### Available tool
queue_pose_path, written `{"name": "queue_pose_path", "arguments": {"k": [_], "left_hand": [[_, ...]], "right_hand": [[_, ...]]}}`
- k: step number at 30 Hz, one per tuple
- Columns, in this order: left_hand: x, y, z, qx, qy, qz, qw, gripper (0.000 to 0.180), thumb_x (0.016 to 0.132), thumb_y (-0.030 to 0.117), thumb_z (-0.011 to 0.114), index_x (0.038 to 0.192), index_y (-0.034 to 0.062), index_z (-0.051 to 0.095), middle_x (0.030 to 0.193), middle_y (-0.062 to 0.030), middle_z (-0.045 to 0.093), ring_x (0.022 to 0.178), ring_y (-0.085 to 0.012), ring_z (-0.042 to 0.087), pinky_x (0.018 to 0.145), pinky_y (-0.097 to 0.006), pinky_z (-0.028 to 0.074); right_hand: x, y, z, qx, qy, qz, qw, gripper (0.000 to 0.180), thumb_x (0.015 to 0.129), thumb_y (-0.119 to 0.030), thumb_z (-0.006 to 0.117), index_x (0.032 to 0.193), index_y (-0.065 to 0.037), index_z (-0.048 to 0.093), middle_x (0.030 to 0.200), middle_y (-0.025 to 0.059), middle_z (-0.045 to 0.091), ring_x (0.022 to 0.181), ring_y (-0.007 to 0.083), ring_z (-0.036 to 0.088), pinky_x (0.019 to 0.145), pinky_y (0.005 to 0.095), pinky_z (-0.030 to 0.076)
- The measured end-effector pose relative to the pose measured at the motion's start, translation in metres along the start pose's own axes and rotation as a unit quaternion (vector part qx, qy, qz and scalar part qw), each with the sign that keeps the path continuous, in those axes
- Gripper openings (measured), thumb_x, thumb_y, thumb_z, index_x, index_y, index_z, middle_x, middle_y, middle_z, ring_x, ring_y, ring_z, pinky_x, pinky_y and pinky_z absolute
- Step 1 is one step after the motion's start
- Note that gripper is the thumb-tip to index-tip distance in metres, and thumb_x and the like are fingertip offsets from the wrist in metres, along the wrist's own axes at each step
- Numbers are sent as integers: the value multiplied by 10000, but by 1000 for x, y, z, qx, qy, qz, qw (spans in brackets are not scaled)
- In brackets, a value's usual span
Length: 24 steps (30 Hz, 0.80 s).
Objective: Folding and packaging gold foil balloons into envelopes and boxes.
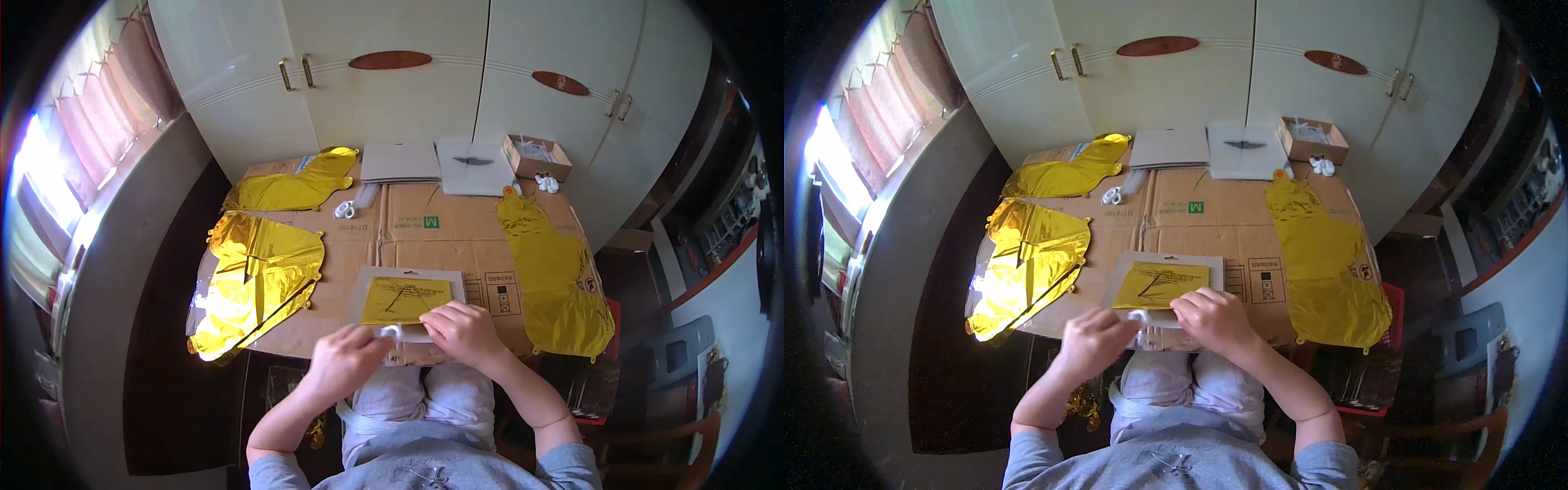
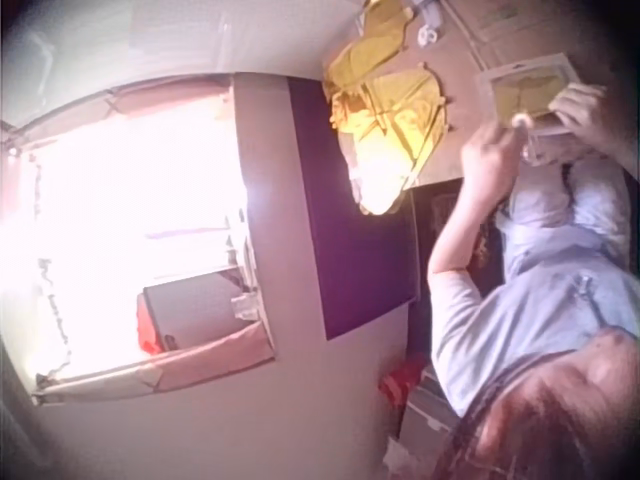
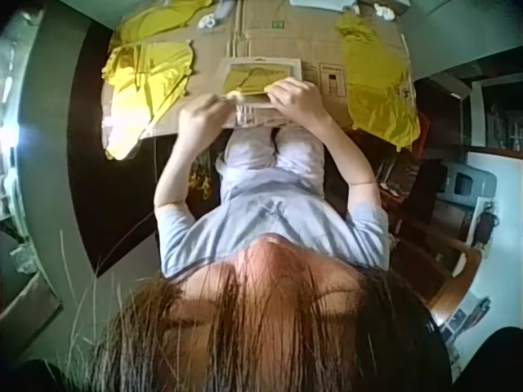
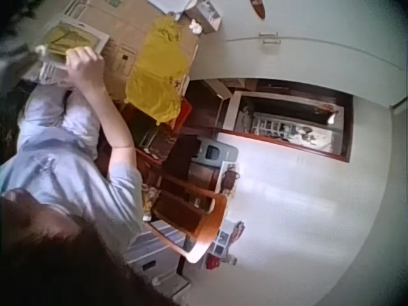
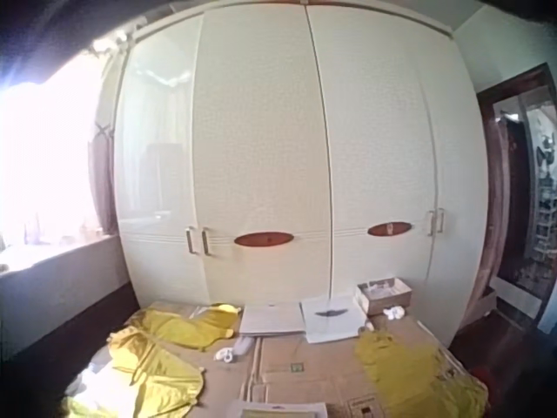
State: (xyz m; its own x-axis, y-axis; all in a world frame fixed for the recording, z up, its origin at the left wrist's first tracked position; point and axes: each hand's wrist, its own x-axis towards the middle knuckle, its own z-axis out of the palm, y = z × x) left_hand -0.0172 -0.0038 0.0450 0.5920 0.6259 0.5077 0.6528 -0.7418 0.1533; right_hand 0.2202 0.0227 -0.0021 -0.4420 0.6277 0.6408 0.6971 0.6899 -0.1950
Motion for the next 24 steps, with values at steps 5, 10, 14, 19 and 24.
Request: {"name": "queue_pose_path", "arguments": {"k": [5,10,14,19,24], "left_hand": [[-3,8,42,78,13,1,997,151,750,119,686,900,103,674,686,14,533,636,-151,590,519,-290,498],[-20,31,46,25,53,7,998,230,768,207,742,954,86,680,874,-32,678,846,-175,644,664,-312,517],[-29,35,52,65,-26,-46,996,417,825,409,696,1031,48,665,1033,-73,686,1010,-233,635,882,-386,451],[-31,37,61,70,-39,-88,993,569,826,519,653,1105,24,637,1157,-120,645,1127,-251,589,931,-418,418],[-35,32,79,86,-45,-98,990,650,835,591,598,1127,11,628,1155,-140,636,1152,-277,568,997,-450,382]], "right_hand": [[-2,-5,-1,-9,-5,4,1000,103,759,-128,710,853,-109,675,795,-5,676,746,163,659,613,308,545],[-8,-6,0,-15,-9,0,1000,145,730,-136,714,862,-110,659,808,-13,661,770,157,650,619,303,541],[-11,-10,3,-40,-23,-5,999,151,715,-134,712,852,-111,653,791,-15,640,750,150,638,614,296,537],[-18,-12,7,-65,-54,-9,996,164,717,-107,719,875,-95,677,824,-6,663,771,152,645,630,294,541],[-31,-12,17,-70,-40,-24,996,189,706,-108,716,890,-92,672,827,-14,654,774,145,636,634,290,536]]}}
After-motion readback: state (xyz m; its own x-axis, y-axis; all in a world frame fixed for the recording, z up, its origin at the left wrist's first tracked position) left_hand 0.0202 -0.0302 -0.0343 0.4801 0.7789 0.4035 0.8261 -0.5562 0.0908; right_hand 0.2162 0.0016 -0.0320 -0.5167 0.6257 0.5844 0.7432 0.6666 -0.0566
